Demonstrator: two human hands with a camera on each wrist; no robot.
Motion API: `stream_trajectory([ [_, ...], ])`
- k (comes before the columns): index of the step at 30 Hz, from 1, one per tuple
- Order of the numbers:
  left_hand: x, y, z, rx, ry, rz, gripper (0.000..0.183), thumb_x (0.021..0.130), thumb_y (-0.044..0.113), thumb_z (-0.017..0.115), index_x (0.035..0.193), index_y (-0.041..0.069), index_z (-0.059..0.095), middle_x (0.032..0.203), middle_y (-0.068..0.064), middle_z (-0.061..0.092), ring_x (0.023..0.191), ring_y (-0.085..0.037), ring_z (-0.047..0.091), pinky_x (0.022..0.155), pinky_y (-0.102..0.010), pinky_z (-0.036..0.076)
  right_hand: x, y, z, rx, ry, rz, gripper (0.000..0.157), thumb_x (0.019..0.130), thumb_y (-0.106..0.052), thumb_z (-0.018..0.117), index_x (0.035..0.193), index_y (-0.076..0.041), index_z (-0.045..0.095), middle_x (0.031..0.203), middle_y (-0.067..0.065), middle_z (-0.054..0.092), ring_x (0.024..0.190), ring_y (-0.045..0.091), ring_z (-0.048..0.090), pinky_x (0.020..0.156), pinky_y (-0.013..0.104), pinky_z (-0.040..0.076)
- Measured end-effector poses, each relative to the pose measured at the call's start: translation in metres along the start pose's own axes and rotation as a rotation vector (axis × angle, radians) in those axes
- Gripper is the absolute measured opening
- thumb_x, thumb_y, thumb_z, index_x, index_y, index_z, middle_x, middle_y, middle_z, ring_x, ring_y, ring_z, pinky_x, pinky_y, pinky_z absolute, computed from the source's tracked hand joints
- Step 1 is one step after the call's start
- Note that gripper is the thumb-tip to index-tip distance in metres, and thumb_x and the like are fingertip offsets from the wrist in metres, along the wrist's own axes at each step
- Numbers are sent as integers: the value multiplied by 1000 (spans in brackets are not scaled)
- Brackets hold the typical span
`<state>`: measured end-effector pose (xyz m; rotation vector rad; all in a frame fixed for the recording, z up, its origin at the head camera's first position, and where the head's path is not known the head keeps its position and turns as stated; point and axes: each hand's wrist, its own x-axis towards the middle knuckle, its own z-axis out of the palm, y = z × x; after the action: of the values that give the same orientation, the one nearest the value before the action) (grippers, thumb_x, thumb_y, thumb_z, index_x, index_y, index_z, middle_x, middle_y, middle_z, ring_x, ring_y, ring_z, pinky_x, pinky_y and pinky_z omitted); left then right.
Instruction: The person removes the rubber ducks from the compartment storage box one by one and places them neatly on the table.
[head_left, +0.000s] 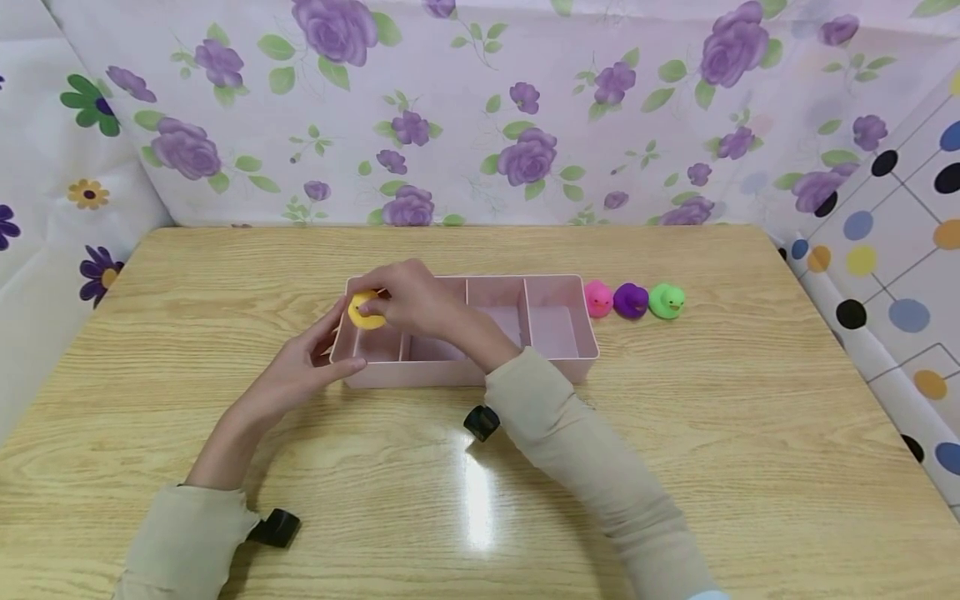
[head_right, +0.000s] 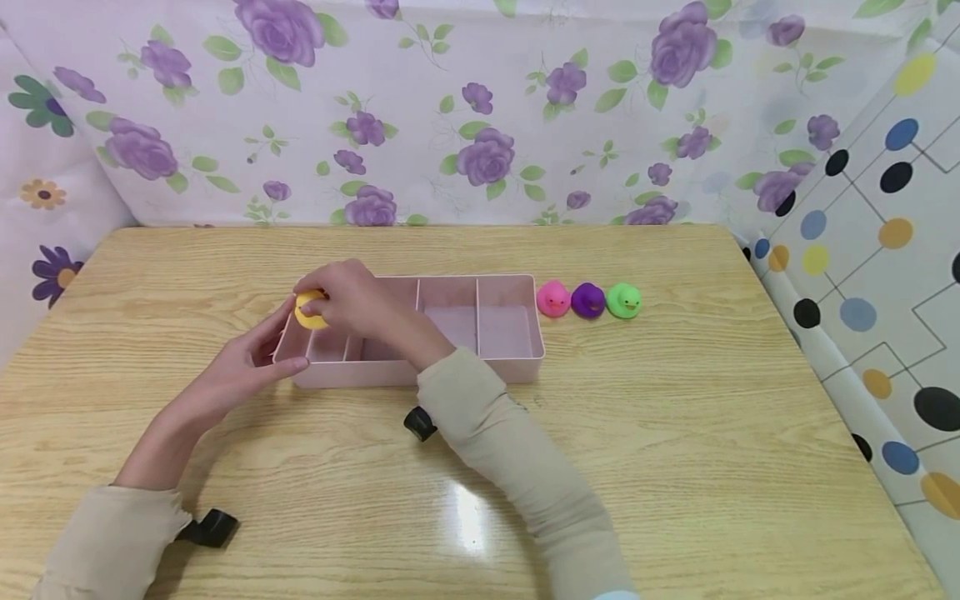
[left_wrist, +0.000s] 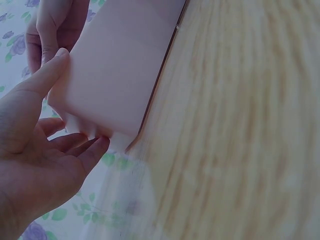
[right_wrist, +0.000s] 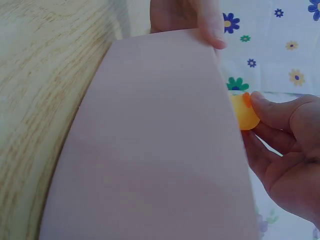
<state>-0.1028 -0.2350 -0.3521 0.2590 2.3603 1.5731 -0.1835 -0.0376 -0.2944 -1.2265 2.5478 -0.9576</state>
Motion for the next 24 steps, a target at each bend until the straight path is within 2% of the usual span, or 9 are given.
stream_trajectory([
  [7, 0, 0, 0, -8, 2, -5, 84, 94, 29, 66, 155, 34, 9, 159, 0, 12, 141, -28, 23, 108, -46, 31, -11, -4, -7, 5, 18, -19, 28, 93, -10, 65, 120, -6, 69, 108, 5, 70, 81, 13, 56, 71, 16, 42],
  [11, 0, 0, 0, -9, 1, -3, 84, 94, 29, 66, 155, 33, 9, 159, -2, 14, 140, -28, 27, 104, -34, 37, -21, -3, -8, 19, 16, -11, 30, 93, -9, 65, 123, -4, 67, 107, 7, 70, 86, 13, 60, 74, 17, 45],
  [16, 1, -1, 1, -10, 2, -2, 85, 94, 28, 66, 156, 29, 8, 159, -5, 16, 139, -30, 29, 98, -21, 39, -32, 2, -9, 13, 36, -16, 30, 92, -10, 66, 121, -4, 68, 106, 7, 70, 96, 16, 65, 81, 18, 48],
  [22, 3, -2, 1, -15, 6, -5, 86, 93, 28, 67, 156, 27, 8, 159, -6, 16, 138, -30, 30, 104, -32, 37, -44, 6, -18, 77, 65, 19, 31, 92, -8, 65, 123, 0, 66, 116, 9, 68, 106, 18, 63, 88, 20, 48],
  [24, 3, -3, 1, -19, 7, -4, 86, 93, 27, 67, 156, 26, 9, 159, -6, 17, 138, -30, 30, 103, -30, 37, -48, 7, -21, 93, 71, 33, 31, 93, -8, 65, 123, -1, 67, 116, 9, 68, 107, 17, 63, 88, 19, 48],
])
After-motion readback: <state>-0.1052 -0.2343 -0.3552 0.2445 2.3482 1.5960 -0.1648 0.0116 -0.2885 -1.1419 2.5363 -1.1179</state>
